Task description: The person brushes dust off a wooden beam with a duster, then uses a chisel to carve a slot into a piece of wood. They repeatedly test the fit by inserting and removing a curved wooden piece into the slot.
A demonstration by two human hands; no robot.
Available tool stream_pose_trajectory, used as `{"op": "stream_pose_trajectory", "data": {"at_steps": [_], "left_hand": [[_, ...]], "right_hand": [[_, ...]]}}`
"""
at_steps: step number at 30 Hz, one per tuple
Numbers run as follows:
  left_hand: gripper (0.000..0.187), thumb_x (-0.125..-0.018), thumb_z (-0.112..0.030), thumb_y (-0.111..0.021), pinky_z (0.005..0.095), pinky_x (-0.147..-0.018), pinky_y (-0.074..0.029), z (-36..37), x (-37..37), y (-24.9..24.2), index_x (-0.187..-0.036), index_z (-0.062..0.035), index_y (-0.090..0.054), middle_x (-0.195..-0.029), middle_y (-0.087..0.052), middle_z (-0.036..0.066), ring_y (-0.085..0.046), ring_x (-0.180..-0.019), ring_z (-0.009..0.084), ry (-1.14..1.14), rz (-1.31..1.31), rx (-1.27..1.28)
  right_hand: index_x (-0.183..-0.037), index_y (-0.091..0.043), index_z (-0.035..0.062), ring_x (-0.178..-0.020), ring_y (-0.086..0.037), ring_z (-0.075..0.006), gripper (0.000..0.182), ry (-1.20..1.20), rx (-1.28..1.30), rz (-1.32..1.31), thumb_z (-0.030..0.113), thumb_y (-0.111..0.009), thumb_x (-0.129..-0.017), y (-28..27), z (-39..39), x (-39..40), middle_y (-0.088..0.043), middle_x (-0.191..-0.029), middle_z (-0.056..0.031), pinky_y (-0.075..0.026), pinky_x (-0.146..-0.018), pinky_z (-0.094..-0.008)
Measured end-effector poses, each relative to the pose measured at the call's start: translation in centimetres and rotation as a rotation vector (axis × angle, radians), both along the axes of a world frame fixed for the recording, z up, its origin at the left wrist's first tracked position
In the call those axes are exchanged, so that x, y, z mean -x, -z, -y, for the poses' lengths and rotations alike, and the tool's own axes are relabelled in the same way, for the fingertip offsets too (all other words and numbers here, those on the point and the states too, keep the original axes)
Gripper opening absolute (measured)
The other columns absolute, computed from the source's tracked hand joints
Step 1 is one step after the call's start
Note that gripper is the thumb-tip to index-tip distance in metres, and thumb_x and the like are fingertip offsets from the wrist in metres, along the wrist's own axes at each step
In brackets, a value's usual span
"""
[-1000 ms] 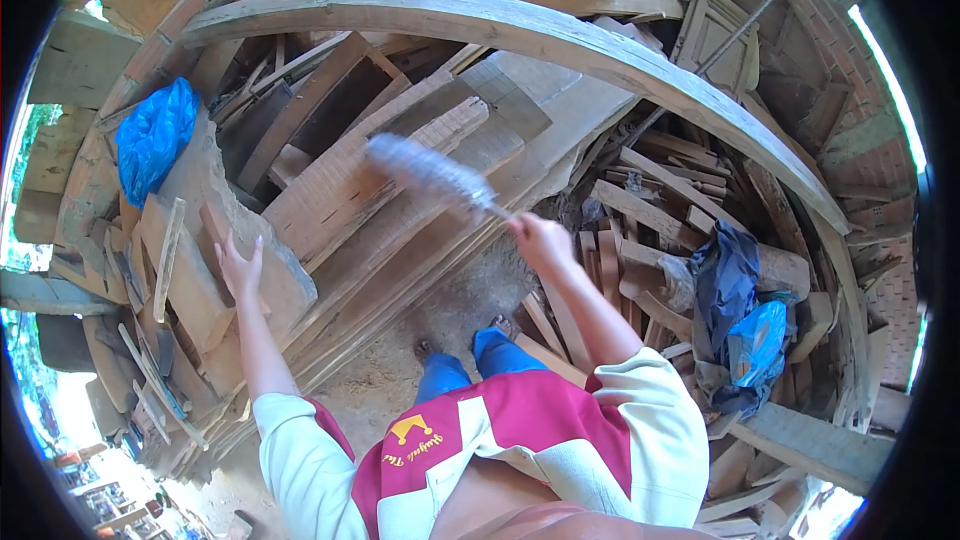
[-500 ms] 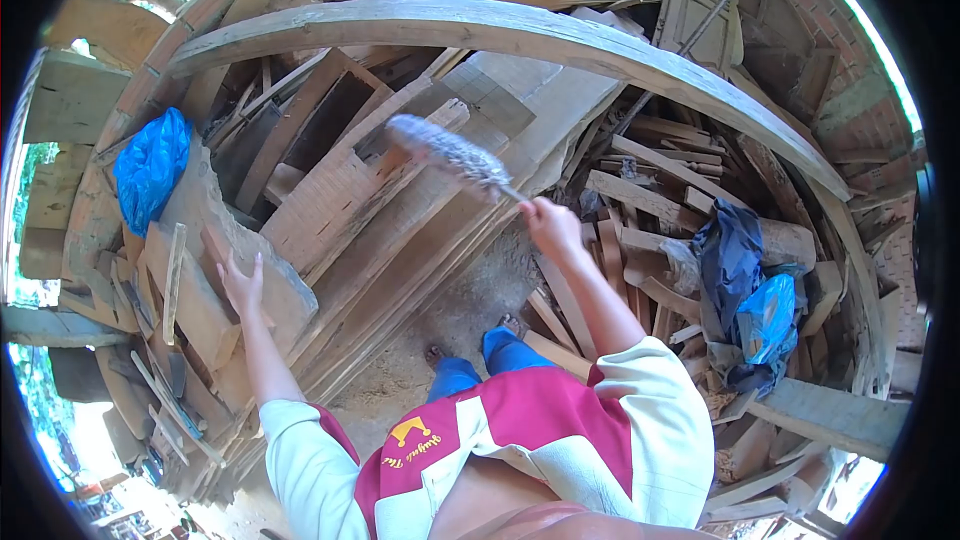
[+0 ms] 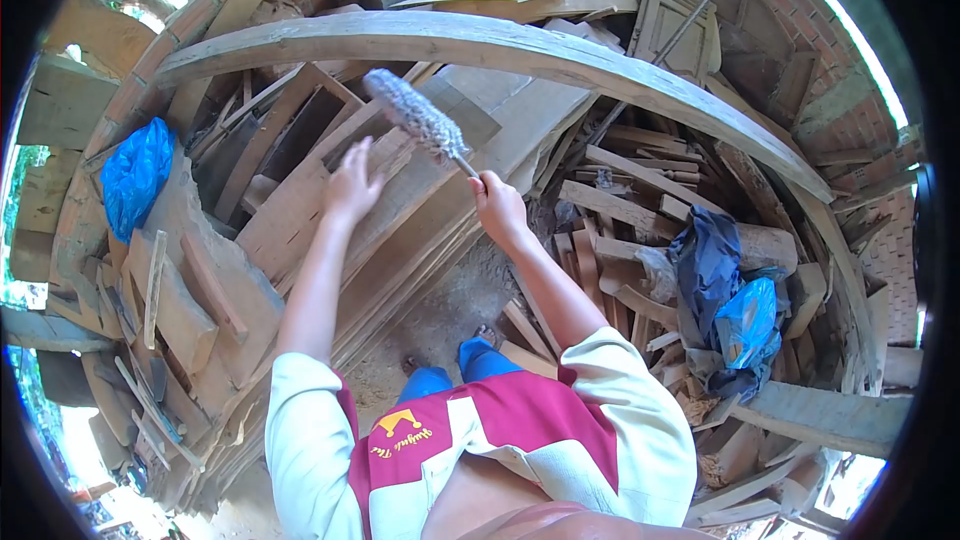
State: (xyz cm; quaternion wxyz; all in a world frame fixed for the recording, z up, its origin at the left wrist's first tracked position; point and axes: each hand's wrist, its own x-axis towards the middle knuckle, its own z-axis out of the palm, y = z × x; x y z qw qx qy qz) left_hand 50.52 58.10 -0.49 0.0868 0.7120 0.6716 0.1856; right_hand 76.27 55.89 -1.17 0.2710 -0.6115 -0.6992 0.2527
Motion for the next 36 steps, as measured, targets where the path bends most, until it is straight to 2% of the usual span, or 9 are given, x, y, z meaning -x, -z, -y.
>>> {"op": "stream_pose_trajectory", "data": {"at_steps": [3, 8, 13, 19, 24, 25, 29, 31, 36], "left_hand": [[0.073, -0.076, -0.035, -0.059, 0.0399, -0.09, -0.04, -2.7, -4.8, -0.2, -0.134, -0.0103, -0.023, -0.127, -0.04, 0.021, -0.049, -0.108, 0.0331, 0.119, 0.069, -0.016], [0.059, -0.08, -0.045, -0.055, 0.037, -0.08, -0.043, -5.3, -13.4, -4.6, -0.124, -0.0082, -0.038, -0.109, -0.055, 0.015, -0.055, -0.095, 0.0225, -0.138, 1.127, 0.794], [0.032, -0.089, -0.032, -0.046, 0.0352, -0.067, -0.048, -9.8, -18.8, -0.3, -0.097, -0.0016, -0.054, -0.084, -0.061, 0.013, -0.059, -0.075, 0.0211, 0.111, 1.38, 0.586], [0.022, -0.091, -0.026, -0.033, 0.0413, -0.058, -0.05, -16.4, -17.2, -0.3, -0.09, -0.0043, -0.04, -0.077, -0.059, 0.016, -0.059, -0.064, 0.031, -0.276, 1.78, 0.415], [0.021, -0.089, -0.02, -0.039, 0.0373, -0.052, -0.047, -22.7, -20.9, 4.7, -0.085, -0.0016, -0.047, -0.066, -0.057, 0.014, -0.057, -0.056, 0.0256, -0.164, 1.501, 0.522], [0.021, -0.088, -0.019, -0.041, 0.0357, -0.05, -0.046, -24.0, -23.1, 7.1, -0.083, -0.0008, -0.049, -0.064, -0.056, 0.013, -0.057, -0.054, 0.0235, -0.065, 1.339, 0.593], [0.026, -0.089, -0.022, -0.043, 0.033, -0.048, -0.044, -23.7, -29.7, 8.2, -0.079, 0.0006, -0.05, -0.058, -0.055, 0.011, -0.054, -0.049, 0.0209, 0.064, 1.24, 0.651], [0.027, -0.091, -0.024, -0.04, 0.0317, -0.048, -0.045, -22.6, -26.5, 1.3, -0.085, 0.0, -0.05, -0.059, -0.055, 0.012, -0.055, -0.05, 0.0208, 0.077, 1.364, 0.693], [0.026, -0.092, -0.025, -0.036, 0.0334, -0.048, -0.046, -23.8, -19.1, -1.1, -0.093, -0.001, -0.045, -0.063, -0.054, 0.011, -0.056, -0.051, 0.0219, -0.04, 1.645, 0.41]], "right_hand": [[-0.108, -0.051, 0.0074, -0.073, -0.058, -0.0377, 0.03, 0.165, 0.021, -0.209, 0.028, -0.041, -0.089, -1.3, -1.4, -2.6, -0.06, -0.078, -0.0192, -0.044, -0.063, -0.044], [-0.119, -0.043, 0.0026, -0.085, -0.058, -0.0345, 0.037, 0.176, -0.012, -0.381, 0.019, -0.039, -0.087, -2.0, -3.6, -5.9, -0.059, -0.089, -0.022, -0.044, -0.073, -0.0405], [-0.121, -0.038, -0.0026, -0.091, -0.055, -0.0394, 0.04, 0.057, -0.109, -0.233, 0.018, -0.039, -0.087, -2.2, -6.1, -2.5, -0.055, -0.099, -0.0269, -0.043, -0.077, -0.0431], [-0.125, -0.041, 0.014, -0.087, -0.057, -0.0365, 0.042, -0.009, 0.052, -0.05, 0.017, -0.039, -0.083, -3.1, -14.1, 0.6, -0.058, -0.091, -0.0241, -0.044, -0.073, -0.0435], [-0.112, -0.049, 0.0076, -0.083, -0.059, -0.035, 0.034, 0.172, -0.138, -0.184, 0.016, -0.04, -0.08, 0.4, -18.4, -1.4, -0.06, -0.089, -0.0199, -0.045, -0.07, -0.0434], [-0.113, -0.048, 0.0058, -0.077, -0.061, -0.0341, 0.035, 0.327, 0.131, -0.27, 0.016, -0.039, -0.082, -1.9, -17.3, -2.4, -0.061, -0.081, -0.0202, -0.046, -0.067, -0.0426], [-0.122, -0.043, 0.0041, -0.074, -0.062, -0.0324, 0.04, 0.537, -0.116, -0.178, 0.016, -0.037, -0.085, 0.3, -16.7, -5.8, -0.062, -0.08, -0.0198, -0.047, -0.065, -0.0404], [-0.123, -0.042, 0.0052, -0.079, -0.061, -0.032, 0.04, 0.545, -0.06, -0.196, 0.014, -0.038, -0.084, -1.8, -17.5, -4.6, -0.061, -0.087, -0.0212, -0.047, -0.068, -0.0396], [-0.121, -0.044, 0.0096, -0.087, -0.057, -0.036, 0.041, 0.211, -0.174, -0.221, 0.012, -0.042, -0.08, -1.7, -21.1, 0.6, -0.059, -0.094, -0.0219, -0.045, -0.073, -0.042]]}}
